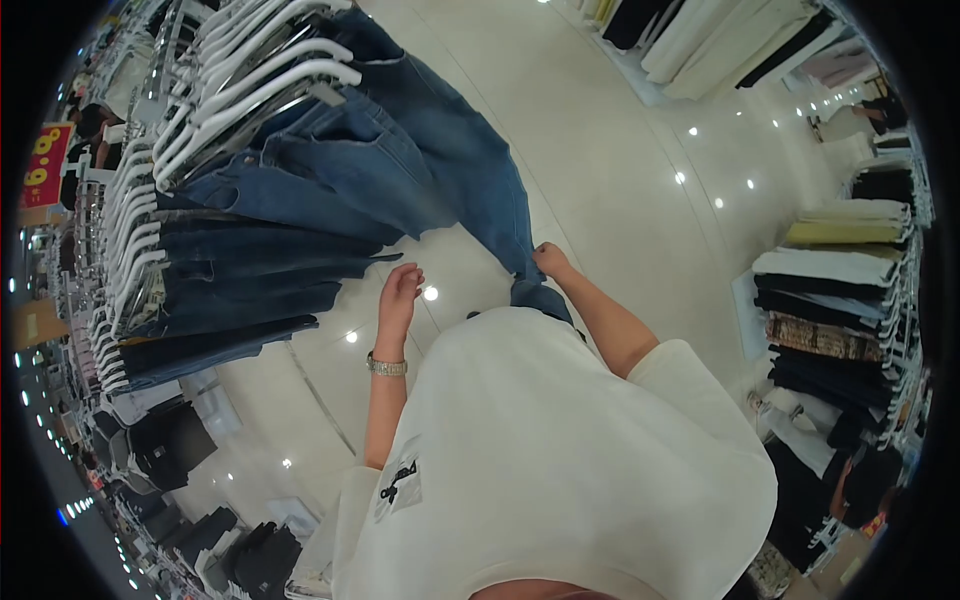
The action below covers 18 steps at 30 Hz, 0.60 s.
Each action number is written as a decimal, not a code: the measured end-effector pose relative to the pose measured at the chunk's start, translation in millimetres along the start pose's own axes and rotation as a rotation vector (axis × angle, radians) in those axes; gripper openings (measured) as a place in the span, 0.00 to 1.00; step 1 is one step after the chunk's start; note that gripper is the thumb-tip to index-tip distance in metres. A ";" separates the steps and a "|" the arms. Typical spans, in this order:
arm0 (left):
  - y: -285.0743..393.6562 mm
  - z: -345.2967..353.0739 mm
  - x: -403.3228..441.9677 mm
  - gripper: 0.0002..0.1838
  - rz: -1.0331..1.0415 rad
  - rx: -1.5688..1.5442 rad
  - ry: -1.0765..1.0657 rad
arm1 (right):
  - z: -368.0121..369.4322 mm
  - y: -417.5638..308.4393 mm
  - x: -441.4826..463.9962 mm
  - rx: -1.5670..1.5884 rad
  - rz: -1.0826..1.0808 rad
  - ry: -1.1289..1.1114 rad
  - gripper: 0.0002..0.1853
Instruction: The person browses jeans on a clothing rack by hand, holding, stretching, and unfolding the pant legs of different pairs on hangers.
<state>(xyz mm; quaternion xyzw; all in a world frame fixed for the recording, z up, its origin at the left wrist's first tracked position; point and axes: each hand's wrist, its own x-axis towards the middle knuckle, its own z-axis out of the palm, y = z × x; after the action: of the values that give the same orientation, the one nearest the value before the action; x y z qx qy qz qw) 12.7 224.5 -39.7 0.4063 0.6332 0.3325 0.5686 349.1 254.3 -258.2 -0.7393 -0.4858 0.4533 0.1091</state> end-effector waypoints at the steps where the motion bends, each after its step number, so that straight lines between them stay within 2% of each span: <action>1: 22.0 9.5 9.8 0.18 0.048 0.039 -0.017 | -3.3 -4.7 16.4 -0.017 -0.022 0.017 0.17; 3: 64.5 33.9 29.7 0.17 0.251 0.205 -0.012 | -16.4 -22.4 48.4 -0.017 -0.122 0.106 0.18; 5: 107.1 59.9 46.9 0.16 0.468 0.444 0.005 | -38.7 -70.3 69.9 0.018 -0.274 0.240 0.21; 7: 148.6 84.1 65.8 0.15 0.703 0.761 0.028 | -66.7 -126.4 87.7 0.067 -0.533 0.322 0.25; 10: 181.1 108.4 107.7 0.14 0.909 0.962 0.017 | -106.4 -224.0 90.1 0.161 -0.851 0.338 0.28; 11: 182.5 111.6 126.4 0.13 0.859 1.092 0.033 | -117.2 -252.1 87.7 0.179 -0.953 0.324 0.27; 13: 178.0 111.2 158.5 0.12 0.743 1.352 0.060 | -123.9 -290.7 88.7 0.243 -0.946 0.072 0.27; 14: 176.6 106.8 168.6 0.11 0.598 1.449 0.033 | -123.8 -305.8 88.8 0.274 -0.938 -0.052 0.27; 16: 175.2 94.7 182.2 0.10 0.303 1.621 -0.029 | -119.7 -325.1 88.7 0.296 -0.924 -0.118 0.28; 18: 151.3 79.5 192.4 0.09 0.372 1.700 0.091 | -117.2 -339.6 83.2 0.272 -0.891 -0.159 0.31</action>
<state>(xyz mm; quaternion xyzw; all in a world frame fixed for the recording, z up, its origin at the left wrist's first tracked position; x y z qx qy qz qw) 107.6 460.9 -3.1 0.7762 0.6123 -0.1495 -0.0171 239.4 526.2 -34.5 -0.4010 -0.6989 0.4769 0.3513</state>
